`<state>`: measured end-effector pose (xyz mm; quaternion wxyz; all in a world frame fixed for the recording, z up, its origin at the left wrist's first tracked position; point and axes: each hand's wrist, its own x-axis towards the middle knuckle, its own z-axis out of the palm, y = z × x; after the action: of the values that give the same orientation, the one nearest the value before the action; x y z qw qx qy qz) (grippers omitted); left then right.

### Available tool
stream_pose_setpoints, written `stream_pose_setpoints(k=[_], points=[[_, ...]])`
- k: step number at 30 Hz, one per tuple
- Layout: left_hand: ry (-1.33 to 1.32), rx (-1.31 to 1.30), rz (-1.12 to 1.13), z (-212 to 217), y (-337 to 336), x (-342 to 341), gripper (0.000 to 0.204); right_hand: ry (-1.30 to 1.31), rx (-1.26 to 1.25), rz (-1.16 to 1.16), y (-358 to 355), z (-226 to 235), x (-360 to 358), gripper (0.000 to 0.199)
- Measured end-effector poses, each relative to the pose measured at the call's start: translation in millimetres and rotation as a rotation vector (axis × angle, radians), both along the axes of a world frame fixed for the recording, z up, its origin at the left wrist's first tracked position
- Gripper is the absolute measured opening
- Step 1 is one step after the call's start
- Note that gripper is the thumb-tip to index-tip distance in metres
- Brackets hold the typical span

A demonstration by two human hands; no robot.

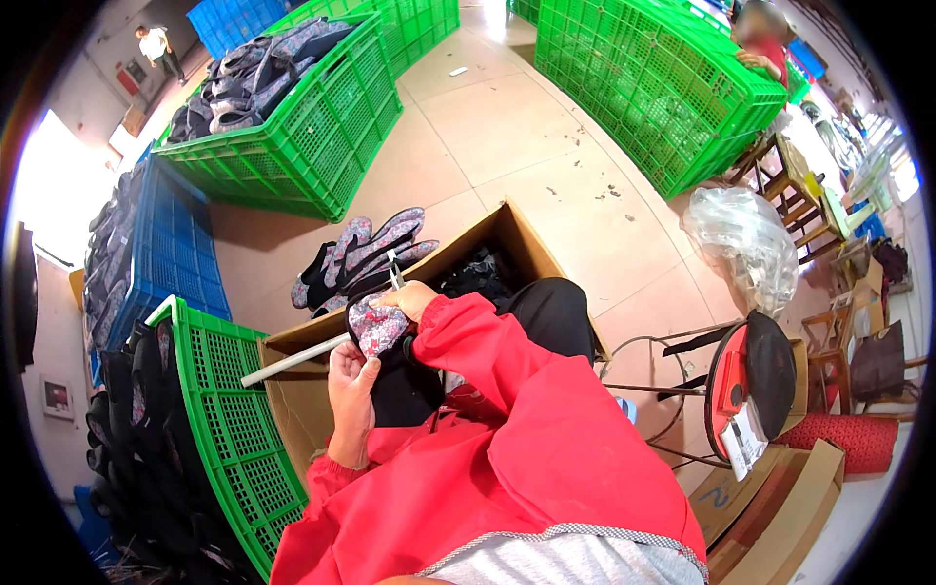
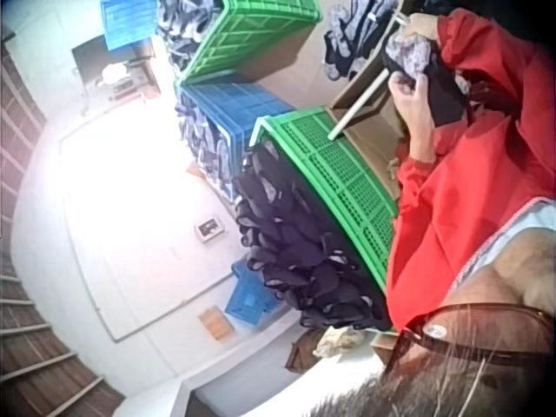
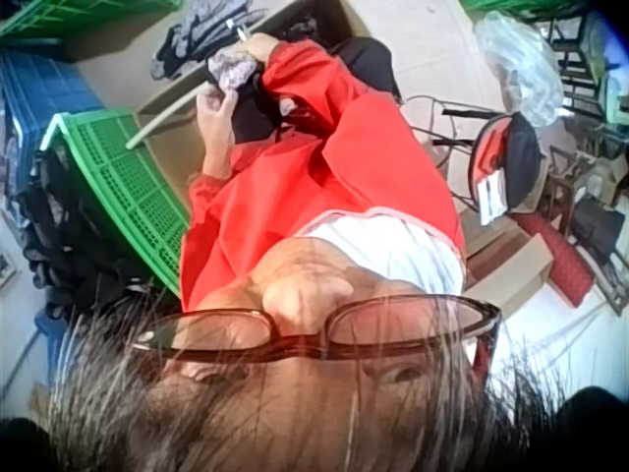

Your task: The person sits cross-legged and sews a small white tag onto the heel of a black slipper using a needle and thread. They handle multiple slippers, picking them up from a cardboard box and placing them into a green plastic crate after finishing the sewing.

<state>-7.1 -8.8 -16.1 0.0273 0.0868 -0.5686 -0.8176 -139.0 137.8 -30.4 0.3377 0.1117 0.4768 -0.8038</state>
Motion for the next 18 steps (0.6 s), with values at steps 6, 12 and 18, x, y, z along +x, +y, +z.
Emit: stream_pose_setpoints(k=[6,12,18], points=[[-0.032,0.073,0.037,-4,-2,-15,0.040,0.137,0.010,-0.085,-2,-25,-7,0.014],[-0.219,0.257,0.018,8,-17,-13,0.031,0.295,0.143,-0.158,-11,-6,9,0.017],[-0.263,0.215,0.161,4,-13,-9,0.021,0.469,0.376,-0.289,-27,-25,23,0.025]])
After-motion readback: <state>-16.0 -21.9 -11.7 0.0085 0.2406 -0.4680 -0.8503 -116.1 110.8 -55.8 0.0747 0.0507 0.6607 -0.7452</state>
